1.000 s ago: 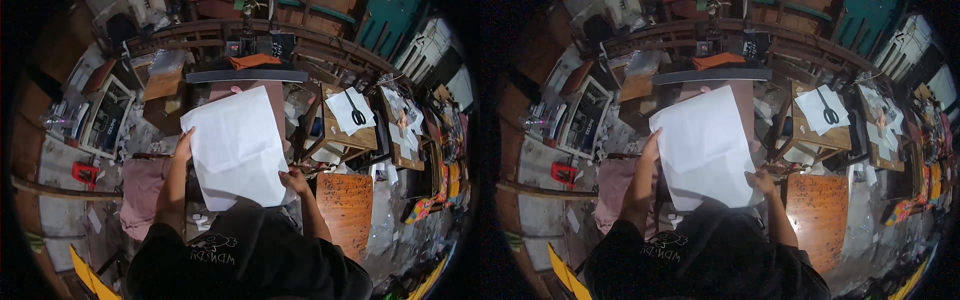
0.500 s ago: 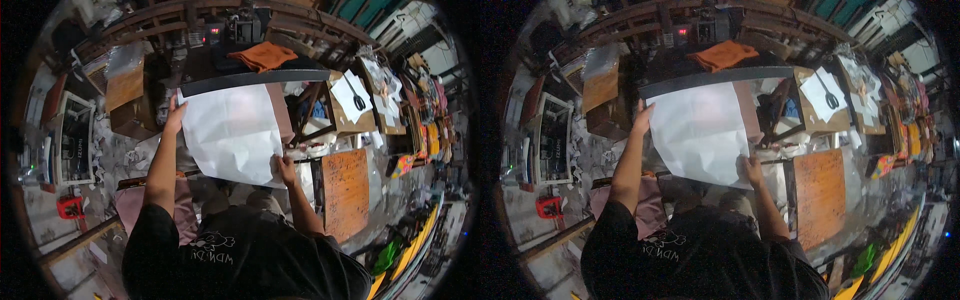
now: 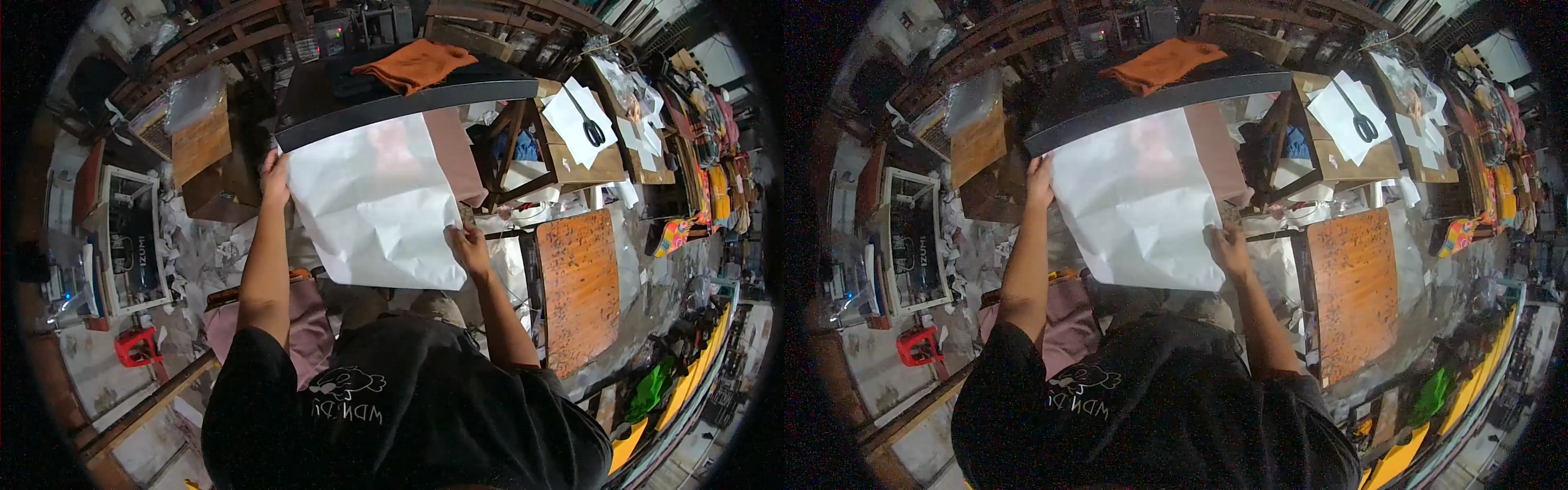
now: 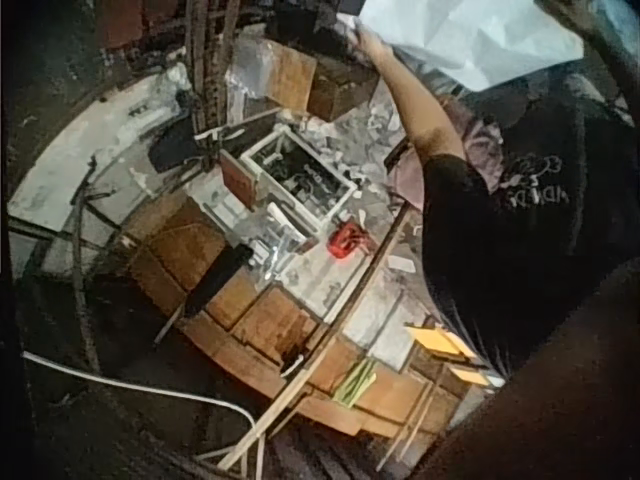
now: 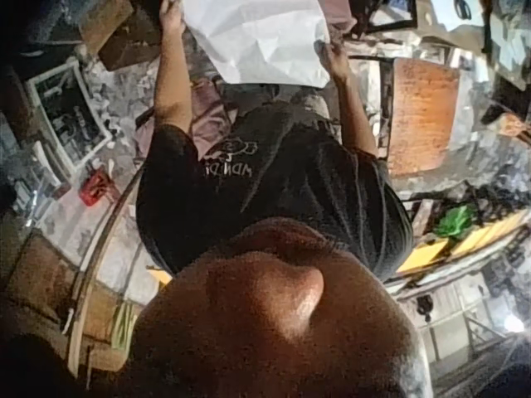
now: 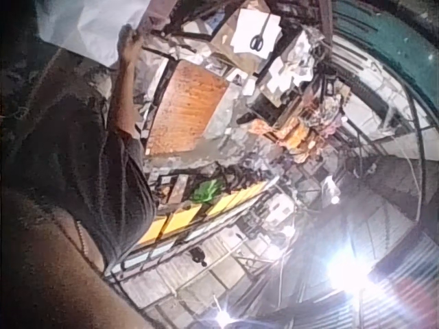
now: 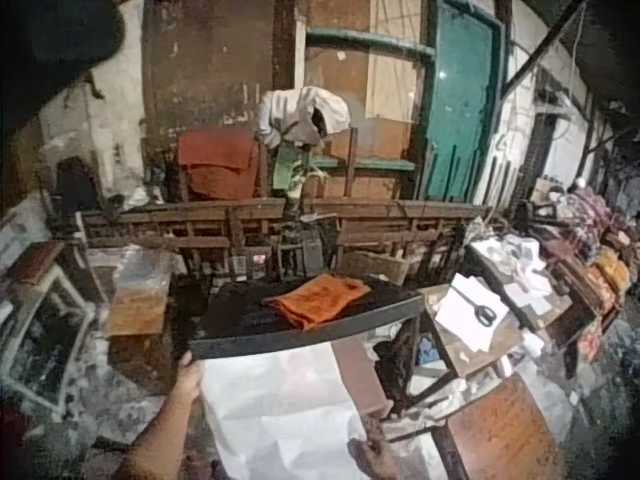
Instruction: The person prepares a piece of pink fabric with a bunny design on a wooden table. They place a white paper sheet over the fabric, smooth it down, and wipe the surface with a cloth. The person then uses scissors to cut the white paper along the edges of the fabric design.
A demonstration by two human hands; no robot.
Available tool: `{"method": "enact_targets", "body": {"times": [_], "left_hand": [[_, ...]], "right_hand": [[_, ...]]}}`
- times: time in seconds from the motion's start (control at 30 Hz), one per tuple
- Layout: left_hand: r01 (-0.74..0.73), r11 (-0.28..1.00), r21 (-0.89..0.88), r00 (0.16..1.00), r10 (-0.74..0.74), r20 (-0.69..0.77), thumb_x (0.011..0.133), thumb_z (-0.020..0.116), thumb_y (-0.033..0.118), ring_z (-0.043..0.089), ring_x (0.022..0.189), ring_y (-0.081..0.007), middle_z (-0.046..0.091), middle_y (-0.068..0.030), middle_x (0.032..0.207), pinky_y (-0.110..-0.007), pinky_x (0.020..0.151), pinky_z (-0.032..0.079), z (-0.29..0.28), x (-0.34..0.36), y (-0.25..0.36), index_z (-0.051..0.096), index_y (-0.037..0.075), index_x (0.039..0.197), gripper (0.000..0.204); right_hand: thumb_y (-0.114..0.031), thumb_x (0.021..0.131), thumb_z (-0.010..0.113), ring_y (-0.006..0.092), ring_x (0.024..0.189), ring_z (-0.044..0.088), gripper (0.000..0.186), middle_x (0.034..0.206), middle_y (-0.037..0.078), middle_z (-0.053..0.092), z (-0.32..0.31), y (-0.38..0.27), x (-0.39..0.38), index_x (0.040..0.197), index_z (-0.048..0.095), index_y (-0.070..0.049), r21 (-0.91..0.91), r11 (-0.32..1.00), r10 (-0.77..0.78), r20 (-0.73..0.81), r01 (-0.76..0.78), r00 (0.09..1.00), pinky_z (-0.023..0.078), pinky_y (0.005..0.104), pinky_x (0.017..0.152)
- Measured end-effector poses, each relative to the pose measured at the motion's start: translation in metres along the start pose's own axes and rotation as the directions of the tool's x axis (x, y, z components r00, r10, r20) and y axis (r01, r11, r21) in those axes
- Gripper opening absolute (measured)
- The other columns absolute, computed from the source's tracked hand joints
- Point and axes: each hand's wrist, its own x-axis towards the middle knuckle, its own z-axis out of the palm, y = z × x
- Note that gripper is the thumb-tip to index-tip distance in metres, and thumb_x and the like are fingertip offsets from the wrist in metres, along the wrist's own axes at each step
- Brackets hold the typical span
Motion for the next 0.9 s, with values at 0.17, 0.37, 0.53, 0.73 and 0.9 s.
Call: {"method": "enact_targets", "body": {"times": [0.17, 0.37, 0.53, 0.73, 0.9], "left_hand": [[0.002, 1.0, 0.005, 0.992, -0.002, -0.128, 0.095, 0.071, 0.013, 0.064, 0.104, -0.0182, 0.068, -0.0072, 0.119, -0.034, 0.09, 0.053, -0.014, 0.007, -0.007, 0.059, 0.004, 0.135, 0.043], [0.084, 0.988, 0.133, 0.977, -0.056, -0.205, 0.093, 0.073, 0.015, 0.064, 0.109, -0.0192, 0.067, -0.0092, 0.125, -0.036, 0.092, 0.053, -0.015, 0.027, -0.016, 0.057, 0.002, 0.137, 0.048], [0.201, 0.965, 0.167, 0.973, -0.177, -0.152, 0.092, 0.077, 0.024, 0.064, 0.112, -0.0227, 0.066, -0.0099, 0.129, -0.041, 0.092, 0.054, -0.014, 0.023, -0.005, 0.059, 0.004, 0.135, 0.051], [0.537, 0.834, 0.13, 0.843, -0.536, -0.043, 0.094, 0.075, 0.036, 0.063, 0.118, -0.0238, 0.066, -0.0069, 0.131, -0.042, 0.098, 0.052, -0.009, -0.052, 0.0, 0.063, 0.01, 0.131, 0.047], [0.387, 0.915, 0.114, 0.918, -0.393, 0.04, 0.097, 0.072, 0.029, 0.062, 0.119, -0.0236, 0.066, -0.0061, 0.129, -0.043, 0.103, 0.049, -0.049, -0.112, -0.014, 0.065, 0.007, 0.124, 0.036]], "right_hand": [[-0.021, 0.104, 0.061, 0.0049, 0.066, 0.049, 0.027, 0.074, -0.004, 0.056, 0.014, -0.007, 0.012, 0.088, 0.063, 0.001, -0.091, 0.992, -0.091, -0.089, 0.083, 0.992, 0.038, 0.0234, 0.056], [-0.01, 0.102, 0.06, 0.0077, 0.079, 0.058, 0.019, 0.09, 0.002, 0.066, 0.001, 0.009, 0.029, 0.096, 0.068, 0.006, -0.116, 0.993, -0.028, -0.043, 0.023, 0.999, 0.046, 0.0236, 0.067], [-0.013, 0.104, 0.059, 0.006, 0.067, 0.055, 0.015, 0.081, -0.002, 0.06, 0.003, 0.001, 0.015, 0.094, 0.061, -0.001, 0.113, 0.993, -0.024, 0.033, 0.02, 0.999, 0.044, 0.0199, 0.057], [-0.014, 0.102, 0.063, 0.0018, 0.062, 0.048, 0.024, 0.075, -0.006, 0.057, 0.004, -0.01, 0.009, 0.08, 0.062, -0.007, 0.063, 0.997, 0.057, -0.065, -0.053, 0.996, 0.038, 0.0195, 0.052], [-0.018, 0.103, 0.063, 0.0017, 0.061, 0.042, 0.028, 0.072, -0.008, 0.054, 0.008, -0.004, 0.008, 0.076, 0.063, -0.008, -0.074, 0.996, 0.045, -0.07, -0.05, 0.997, 0.032, 0.0214, 0.052]]}}
